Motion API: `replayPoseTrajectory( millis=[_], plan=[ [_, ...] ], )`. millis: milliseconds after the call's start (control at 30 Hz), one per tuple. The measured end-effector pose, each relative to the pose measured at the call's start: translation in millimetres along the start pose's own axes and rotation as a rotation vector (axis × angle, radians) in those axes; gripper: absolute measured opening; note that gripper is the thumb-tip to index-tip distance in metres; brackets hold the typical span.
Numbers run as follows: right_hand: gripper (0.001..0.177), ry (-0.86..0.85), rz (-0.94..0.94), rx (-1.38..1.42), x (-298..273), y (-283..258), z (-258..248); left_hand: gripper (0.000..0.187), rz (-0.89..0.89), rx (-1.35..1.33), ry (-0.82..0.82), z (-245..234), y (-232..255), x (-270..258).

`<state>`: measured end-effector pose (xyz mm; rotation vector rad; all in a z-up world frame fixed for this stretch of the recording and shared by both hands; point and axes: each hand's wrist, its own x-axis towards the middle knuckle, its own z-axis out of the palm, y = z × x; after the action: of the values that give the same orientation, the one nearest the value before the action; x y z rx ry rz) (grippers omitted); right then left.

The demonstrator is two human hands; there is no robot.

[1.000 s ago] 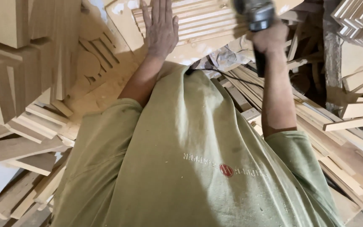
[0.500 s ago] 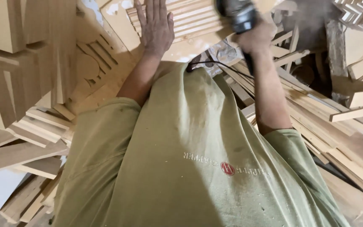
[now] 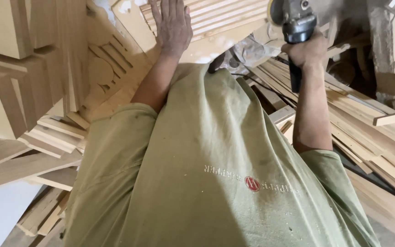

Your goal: Sanding various wooden components using a handheld power sander on a workbench.

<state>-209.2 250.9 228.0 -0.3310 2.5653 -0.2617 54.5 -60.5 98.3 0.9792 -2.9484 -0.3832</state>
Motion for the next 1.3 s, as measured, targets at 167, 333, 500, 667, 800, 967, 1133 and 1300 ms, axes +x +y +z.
replayPoseTrajectory(
  millis=[167, 333, 500, 667, 800, 967, 1133, 1300],
  plan=[
    [0.086, -0.236, 0.048, 0.114, -67, -98, 12, 0.059, -0.027, -0.030, -0.058, -9, 1, 2],
    [0.069, -0.373, -0.047, -0.091, -86, -90, 26, 0.063, 0.030, 0.085, -0.016, 10, -5, 3],
    [0.095, -0.156, 0.179, -0.002, -26, 0, 14, 0.070, -0.041, -0.054, -0.158, -13, 1, 3],
    [0.067, -0.036, 0.113, 0.179, -20, 27, 10, 0.066, -0.030, -0.037, -0.139, -18, 4, 3],
    [0.079, -0.066, 0.163, 0.099, -23, 20, 13, 0.066, -0.091, -0.086, -0.281, -46, 10, 5],
    [0.057, 0.078, -0.026, 0.057, 30, 44, 23, 0.072, -0.113, -0.043, -0.310, -26, 6, 8],
    [0.064, 0.038, -0.036, 0.079, 51, -6, 14, 0.066, -0.119, -0.082, -0.299, -29, 7, 5],
    [0.060, -0.022, -0.122, -0.141, 51, -80, 21, 0.073, -0.066, 0.020, -0.200, 16, -4, 6]
  ],
)
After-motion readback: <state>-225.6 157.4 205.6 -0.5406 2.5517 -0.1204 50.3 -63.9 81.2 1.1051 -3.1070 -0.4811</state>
